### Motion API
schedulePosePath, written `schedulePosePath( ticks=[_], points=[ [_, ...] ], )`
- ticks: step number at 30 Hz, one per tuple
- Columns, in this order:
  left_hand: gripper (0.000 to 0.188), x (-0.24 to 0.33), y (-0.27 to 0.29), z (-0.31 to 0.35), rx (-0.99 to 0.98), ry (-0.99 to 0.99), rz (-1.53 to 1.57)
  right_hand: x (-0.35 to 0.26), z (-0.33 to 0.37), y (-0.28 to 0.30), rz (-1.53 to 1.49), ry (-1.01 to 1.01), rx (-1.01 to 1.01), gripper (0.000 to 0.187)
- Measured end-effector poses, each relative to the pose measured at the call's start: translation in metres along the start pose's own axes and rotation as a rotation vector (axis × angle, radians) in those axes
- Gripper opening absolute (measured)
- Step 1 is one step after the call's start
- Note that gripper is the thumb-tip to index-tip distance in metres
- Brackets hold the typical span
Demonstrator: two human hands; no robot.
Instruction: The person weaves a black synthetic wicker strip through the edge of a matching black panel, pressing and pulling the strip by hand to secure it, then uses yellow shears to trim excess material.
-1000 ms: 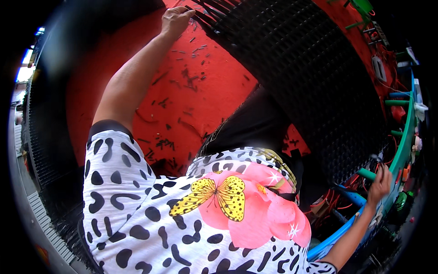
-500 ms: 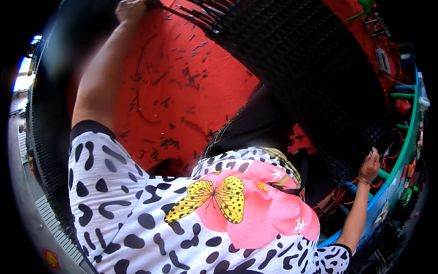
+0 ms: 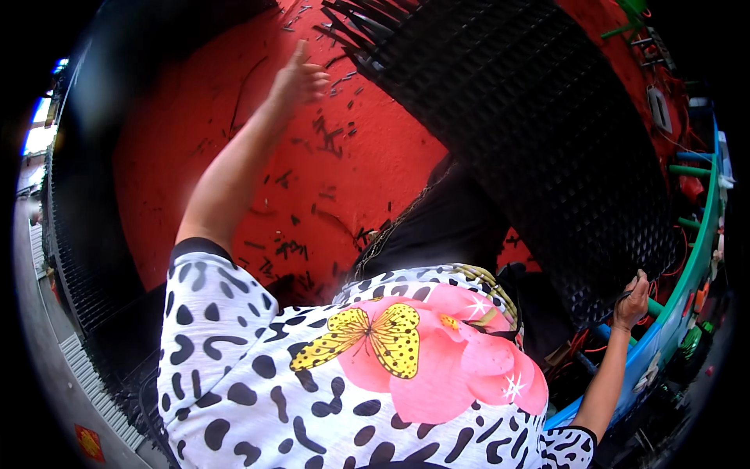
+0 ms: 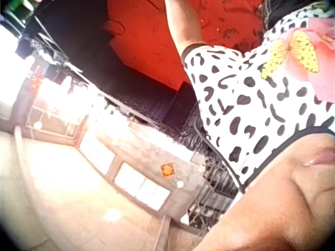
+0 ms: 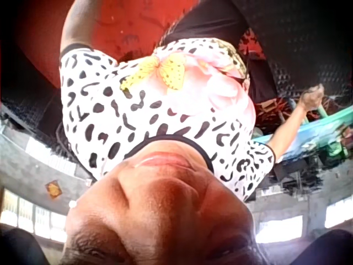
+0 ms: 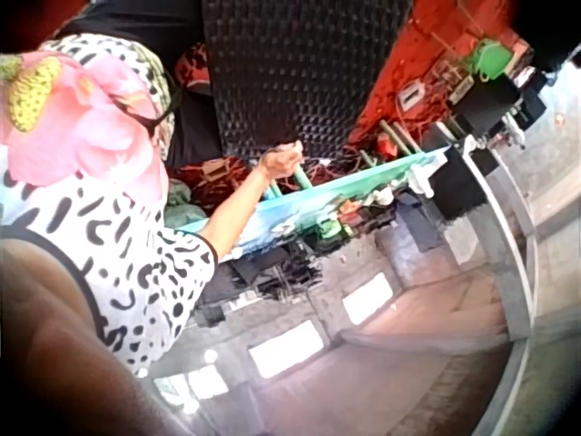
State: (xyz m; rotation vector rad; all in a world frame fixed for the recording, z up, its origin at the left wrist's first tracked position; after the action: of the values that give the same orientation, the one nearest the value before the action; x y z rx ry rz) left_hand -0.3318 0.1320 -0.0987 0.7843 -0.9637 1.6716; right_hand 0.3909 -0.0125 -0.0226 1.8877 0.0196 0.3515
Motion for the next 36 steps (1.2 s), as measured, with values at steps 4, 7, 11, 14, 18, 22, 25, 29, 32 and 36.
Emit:
schedulePosePath(
  ticks=[4, 7, 11, 14, 18, 22, 25, 29, 32, 36],
  points=[
    [0.067, -0.014, -0.053, 0.006, -0.222, 0.037, -0.015, 0.001, -0.007, -0.001, -0.001, -0.078, -0.048, 0.02],
    [0.042, -0.005, -0.072, 0.004, -0.205, -0.13, -0.043, -0.003, -0.016, 0.003, 0.001, -0.032, -0.024, 0.021],
    [0.019, 0.006, -0.061, 0.0, 0.242, -0.429, -0.968, -0.006, -0.019, 0.024, -0.17, -0.005, -0.057, 0.023],
    [0.019, 0.005, -0.053, -0.006, 0.321, -0.678, -1.076, -0.007, -0.007, 0.059, -0.271, -0.017, -0.156, 0.02],
    [0.018, -0.002, -0.044, -0.032, 0.188, -0.609, -0.595, -0.021, 0.01, 0.11, -0.613, -0.288, -0.242, 0.027],
    [0.026, 0.001, -0.031, -0.038, 0.263, -0.673, -0.85, -0.061, 0.022, 0.144, -1.083, -0.337, -0.264, 0.03],
    [0.024, 0.002, -0.015, -0.049, 0.294, -0.655, -0.969, -0.084, 0.018, 0.141, -1.386, -0.501, -0.352, 0.031],
    [0.022, 0.003, -0.006, -0.06, 0.202, -0.701, -0.951, -0.098, 0.007, 0.153, -1.066, -0.398, -0.201, 0.031],
    [0.019, 0.001, -0.001, -0.063, 0.119, -0.649, -0.737, -0.102, 0.003, 0.162, -0.607, -0.242, -0.347, 0.032],
    [0.017, 0.01, 0.005, -0.07, -0.049, -0.558, -0.513, -0.093, 0.013, 0.144, -1.285, -0.173, -0.503, 0.055]
  ],
)
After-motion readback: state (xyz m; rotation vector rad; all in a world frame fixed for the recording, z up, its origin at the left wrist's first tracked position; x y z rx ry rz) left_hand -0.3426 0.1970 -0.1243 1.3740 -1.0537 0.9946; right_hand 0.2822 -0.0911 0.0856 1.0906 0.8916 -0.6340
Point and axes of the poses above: each hand's wrist, its own z-axis away from the middle knuckle, its own y-axis out of the back of the hand, x = y × z, the point moved 4 cm from there along -z, towards the middle knuckle, and after that the axes turned 11 degrees about -x, right-handed, at the moved point
